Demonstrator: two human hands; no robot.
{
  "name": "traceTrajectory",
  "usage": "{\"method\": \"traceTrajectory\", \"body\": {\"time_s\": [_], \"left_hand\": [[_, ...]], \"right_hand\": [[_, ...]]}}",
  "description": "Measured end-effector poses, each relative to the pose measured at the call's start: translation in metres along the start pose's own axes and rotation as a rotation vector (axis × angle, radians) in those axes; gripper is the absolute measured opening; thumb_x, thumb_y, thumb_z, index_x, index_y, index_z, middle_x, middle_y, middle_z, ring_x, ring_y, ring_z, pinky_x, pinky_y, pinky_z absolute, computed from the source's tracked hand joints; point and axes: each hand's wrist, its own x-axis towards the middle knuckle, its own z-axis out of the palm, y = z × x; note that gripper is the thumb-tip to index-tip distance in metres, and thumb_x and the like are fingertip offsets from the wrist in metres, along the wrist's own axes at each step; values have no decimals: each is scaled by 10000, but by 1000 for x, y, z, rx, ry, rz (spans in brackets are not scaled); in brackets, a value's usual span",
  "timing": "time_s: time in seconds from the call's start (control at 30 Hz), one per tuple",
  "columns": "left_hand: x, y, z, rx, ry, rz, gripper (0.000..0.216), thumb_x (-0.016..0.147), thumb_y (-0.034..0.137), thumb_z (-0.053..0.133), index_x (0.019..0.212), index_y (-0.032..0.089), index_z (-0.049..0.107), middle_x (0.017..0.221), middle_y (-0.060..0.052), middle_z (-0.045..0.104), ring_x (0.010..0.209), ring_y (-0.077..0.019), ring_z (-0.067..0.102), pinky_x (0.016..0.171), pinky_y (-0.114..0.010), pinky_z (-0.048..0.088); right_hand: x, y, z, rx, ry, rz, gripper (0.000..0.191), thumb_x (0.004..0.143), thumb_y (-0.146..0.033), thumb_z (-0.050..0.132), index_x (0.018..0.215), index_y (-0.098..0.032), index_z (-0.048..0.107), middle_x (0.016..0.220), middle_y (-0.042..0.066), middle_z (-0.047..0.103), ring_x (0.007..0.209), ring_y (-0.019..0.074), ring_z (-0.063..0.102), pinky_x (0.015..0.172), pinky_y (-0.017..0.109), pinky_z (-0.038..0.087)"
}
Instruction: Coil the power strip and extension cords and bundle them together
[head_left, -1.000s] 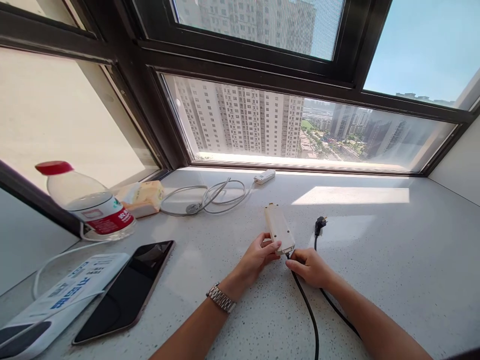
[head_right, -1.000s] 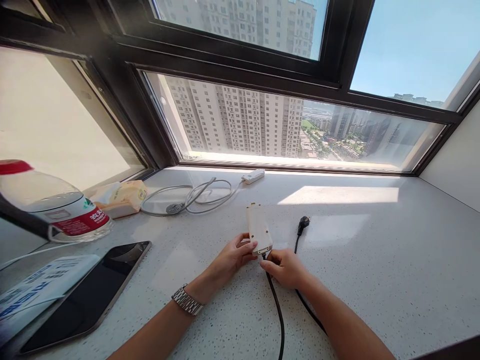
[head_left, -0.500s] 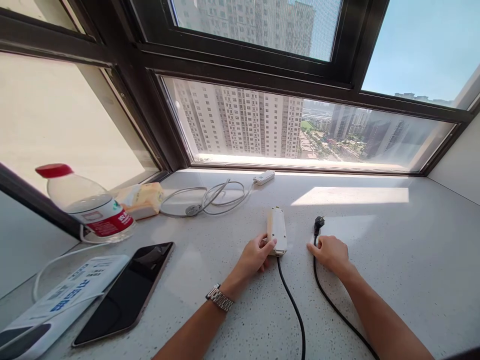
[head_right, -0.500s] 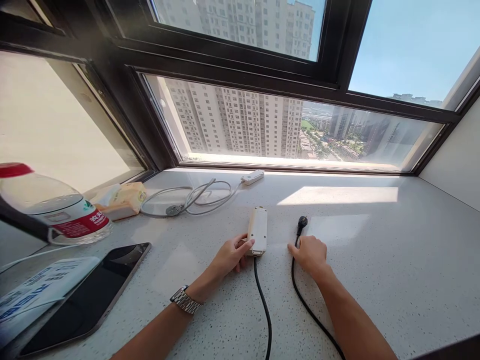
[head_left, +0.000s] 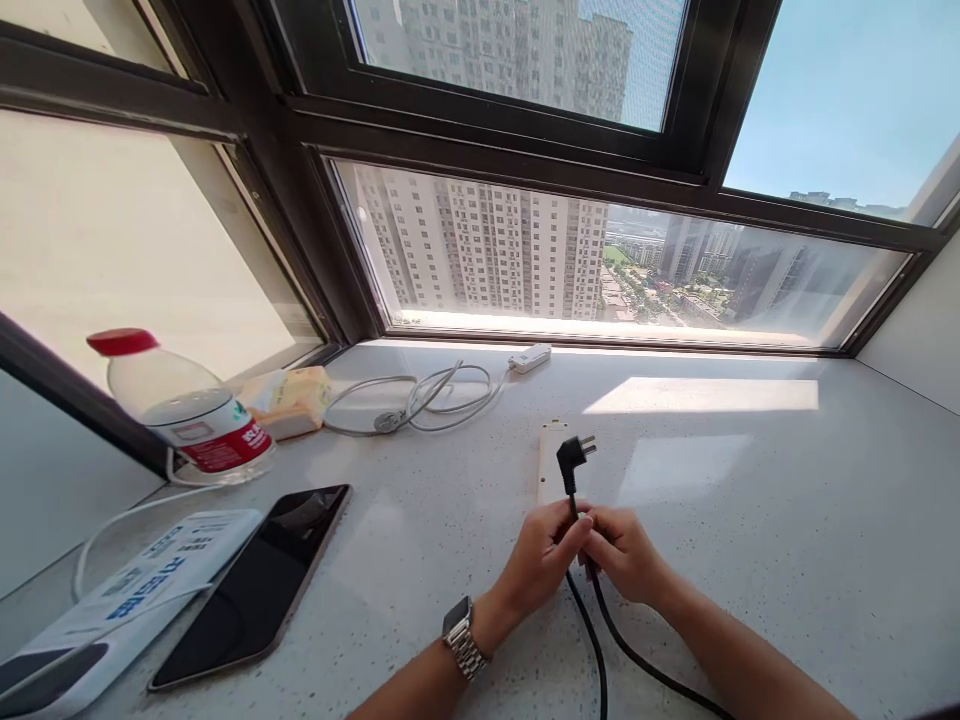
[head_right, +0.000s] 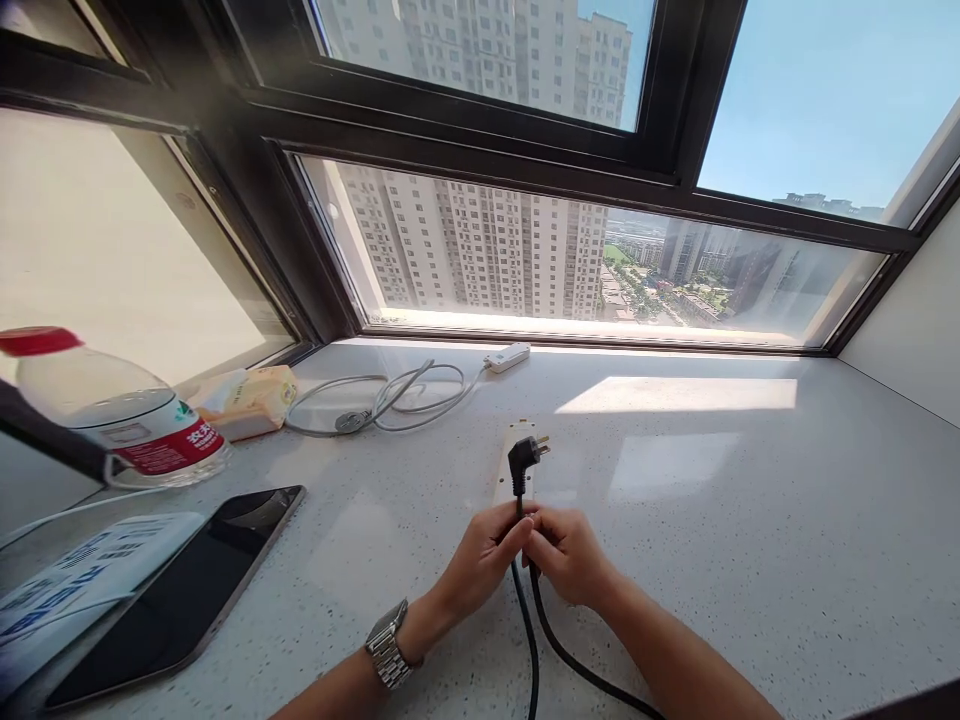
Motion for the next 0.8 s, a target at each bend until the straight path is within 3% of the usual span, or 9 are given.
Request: {"method": "traceTrajectory", "body": {"time_s": [0.07, 0.17, 0.3, 0.33, 0.4, 0.47, 0.6, 0.7, 0.8], "left_hand": [[-1, 0, 7, -224, 50, -72, 495, 885, 555, 426, 736, 151, 669, 624, -32, 563, 562, -139, 508, 531, -245, 398], [6, -2, 4, -436, 213, -146, 453, 841, 553, 523, 782, 138, 693, 618, -13, 535, 554, -116, 482, 524, -231, 395], [23, -4, -35, -829, 483, -242, 290, 795, 440, 640, 767, 153, 612, 578, 13, 520, 565, -120, 532, 542, -225, 442], [26, -4, -48, -928, 518, -276, 243, 811, 391, 634, 744, 166, 570, 511, 46, 446, 506, -108, 503, 503, -213, 425], [31, -5, -73, -1074, 576, -305, 223, 858, 312, 583, 705, 179, 490, 456, 90, 320, 374, -66, 349, 397, -182, 317], [33, -8, -90, -1131, 625, -298, 269, 898, 289, 524, 672, 184, 422, 444, 104, 259, 325, -48, 228, 349, -180, 220], [33, -11, -100, -1124, 665, -263, 295, 926, 307, 462, 669, 193, 373, 437, 109, 227, 308, -49, 175, 346, -192, 188], [33, -12, -101, -1073, 700, -253, 289, 913, 323, 468, 672, 196, 372, 427, 112, 219, 305, -50, 161, 348, -192, 189], [34, -13, -107, -989, 741, -213, 288, 886, 350, 495, 672, 198, 377, 416, 113, 220, 304, -48, 156, 345, -185, 190]], "right_hand": [[-2, -1, 7, 131, -94, 45, 417, 864, -536, 528, 649, -182, 486, 539, -21, 530, 433, 89, 480, 437, 211, 379], [-4, -3, 9, 396, -277, 230, 428, 757, -545, 669, 662, -185, 459, 528, -35, 547, 417, 100, 520, 412, 202, 394], [-4, -7, -2, 549, -743, 558, 389, 662, -448, 785, 717, -158, 533, 490, -70, 503, 353, 71, 468, 357, 168, 344], [-3, -8, -8, 544, -815, 606, 376, 660, -431, 792, 752, -152, 557, 470, -85, 470, 333, 62, 435, 344, 162, 328], [0, -9, -25, 511, -821, 629, 367, 673, -411, 788, 821, -139, 591, 439, -110, 395, 313, 50, 371, 327, 162, 307], [4, -6, -50, 464, -673, 618, 358, 688, -411, 775, 829, -135, 595, 429, -127, 325, 313, 35, 290, 319, 161, 268], [7, 5, -112, 319, -175, 623, 356, 668, -426, 767, 782, -164, 556, 462, -140, 270, 378, 20, 166, 371, 171, 235], [1, 15, -154, 50, 216, 596, 321, 628, -387, 759, 772, -185, 555, 462, -129, 297, 399, 44, 206, 421, 209, 261], [-5, 20, -178, -393, 712, 631, 232, 651, -377, 699, 719, -191, 578, 495, -46, 467, 421, 109, 359, 443, 260, 286]]}}
